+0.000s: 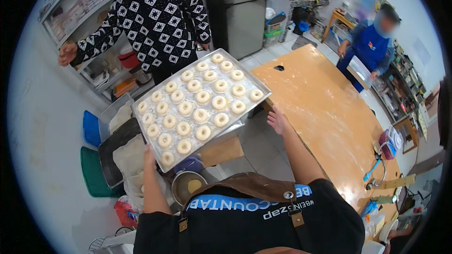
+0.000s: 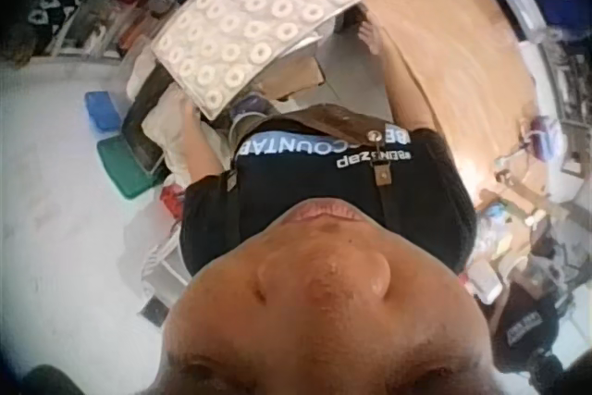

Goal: The person rubs flour into a square baking pan by hand, places dough rounds into a container with flour, shakes the lidded container to coat them, and carries the tray of coated doughnuts to a station.

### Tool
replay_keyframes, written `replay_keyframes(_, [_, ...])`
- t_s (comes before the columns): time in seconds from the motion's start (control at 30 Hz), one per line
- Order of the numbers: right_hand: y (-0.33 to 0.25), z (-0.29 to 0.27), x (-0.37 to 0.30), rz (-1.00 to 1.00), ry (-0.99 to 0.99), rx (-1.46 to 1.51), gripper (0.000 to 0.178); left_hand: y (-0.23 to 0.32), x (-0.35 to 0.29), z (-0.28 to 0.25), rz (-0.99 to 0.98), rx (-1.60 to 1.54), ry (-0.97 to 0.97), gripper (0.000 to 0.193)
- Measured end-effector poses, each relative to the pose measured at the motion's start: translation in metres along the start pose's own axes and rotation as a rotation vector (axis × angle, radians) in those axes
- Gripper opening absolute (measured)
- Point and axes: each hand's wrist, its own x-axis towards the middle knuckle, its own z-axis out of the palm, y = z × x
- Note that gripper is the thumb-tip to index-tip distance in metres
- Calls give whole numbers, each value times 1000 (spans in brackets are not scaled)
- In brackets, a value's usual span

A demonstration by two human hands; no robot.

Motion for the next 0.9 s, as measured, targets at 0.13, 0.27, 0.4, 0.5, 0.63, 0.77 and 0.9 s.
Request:
replay_keyframes(0.13, [-4, 48, 66, 60, 112, 185, 75, -23, 22, 17, 192, 229, 253, 50])
replay_keyframes(0.27, [9, 85, 84, -93, 136, 266, 36, -35, 28, 3, 316, 285, 256, 47])
replay_keyframes(0.4, [18, 79, 83, -141, 285, 226, 35, -27, 22, 12, 417, 356, 282, 44])
replay_keyframes(0.5, [43, 45, 95, -281, 169, 324, 46, 3, 20, 22, 388, 395, 201, 45])
replay_keyframes(0.63, [50, 68, 66, -267, 122, 367, 44, 2, 40, 11, 320, 421, 155, 46])
replay_keyframes(0.77, [45, 108, 20, -218, 128, 481, 48, -1, 64, 8, 330, 465, 97, 49])
replay_keyframes(0.9, [82, 74, 33, -327, 139, 450, 56, 6, 86, 4, 212, 587, -7, 58])
